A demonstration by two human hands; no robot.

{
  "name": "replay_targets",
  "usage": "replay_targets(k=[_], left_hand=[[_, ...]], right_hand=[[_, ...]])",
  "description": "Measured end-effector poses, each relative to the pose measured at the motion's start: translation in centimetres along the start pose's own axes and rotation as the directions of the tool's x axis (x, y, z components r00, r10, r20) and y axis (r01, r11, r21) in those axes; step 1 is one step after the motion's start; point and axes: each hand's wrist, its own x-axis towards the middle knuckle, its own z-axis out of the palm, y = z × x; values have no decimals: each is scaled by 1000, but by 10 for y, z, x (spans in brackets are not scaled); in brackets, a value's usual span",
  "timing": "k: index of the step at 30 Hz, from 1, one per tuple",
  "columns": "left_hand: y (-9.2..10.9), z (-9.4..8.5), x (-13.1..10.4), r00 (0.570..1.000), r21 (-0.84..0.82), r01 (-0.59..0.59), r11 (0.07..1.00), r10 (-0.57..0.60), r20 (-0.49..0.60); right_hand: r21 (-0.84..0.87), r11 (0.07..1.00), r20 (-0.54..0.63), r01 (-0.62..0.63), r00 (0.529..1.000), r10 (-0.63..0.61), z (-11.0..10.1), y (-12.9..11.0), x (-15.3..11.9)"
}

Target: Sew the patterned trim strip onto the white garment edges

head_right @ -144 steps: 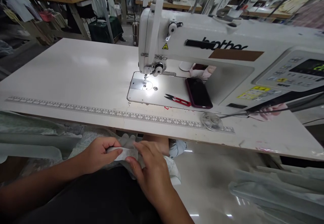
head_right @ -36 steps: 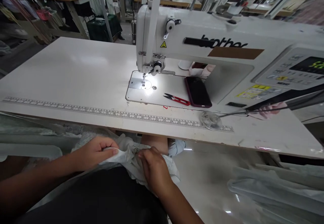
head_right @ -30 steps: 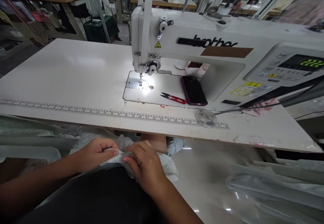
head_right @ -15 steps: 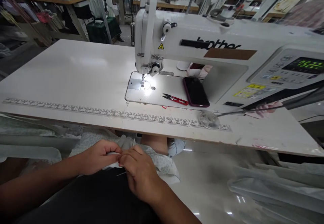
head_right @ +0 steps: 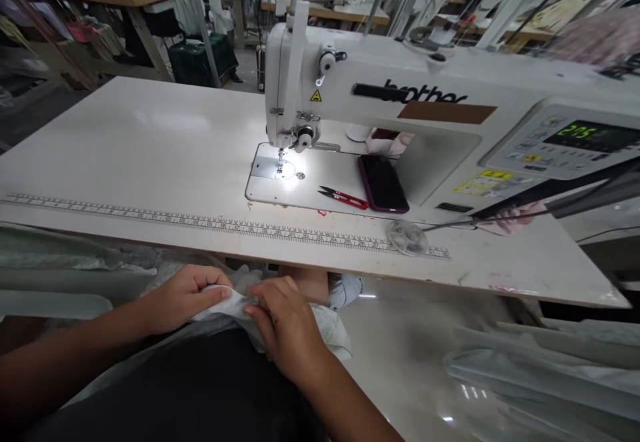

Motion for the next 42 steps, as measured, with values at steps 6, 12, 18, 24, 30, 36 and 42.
replay_targets(k=[6,12,18,24,30,36,42], left_hand=[[-1,4,-3,999,-18,-26,999,25,-38],[-2,5,-3,998,-12,-26,1000,25,-59],[-5,7,0,999,-80,33,996,-33,4],[-7,8,-3,989,-161,31,987,-7,149],[-2,-13,-14,994,-158,29,987,-45,-97],[7,-7,-7,996,-25,10,1000,-12,-84],[2,2,-4,1000,-5,-10,1000,10,-29]], right_hand=[[-3,989,-61,-149,987,149,12,-13,1],[121,952,-28,-283,957,288,24,-11,0],[199,980,-126,-23,991,49,20,-9,2],[66,962,76,264,960,-268,16,0,-5],[-282,959,250,-28,963,101,13,39,-49],[-123,979,70,-162,983,171,0,15,-17],[-30,999,-53,35,998,-36,5,-9,6]])
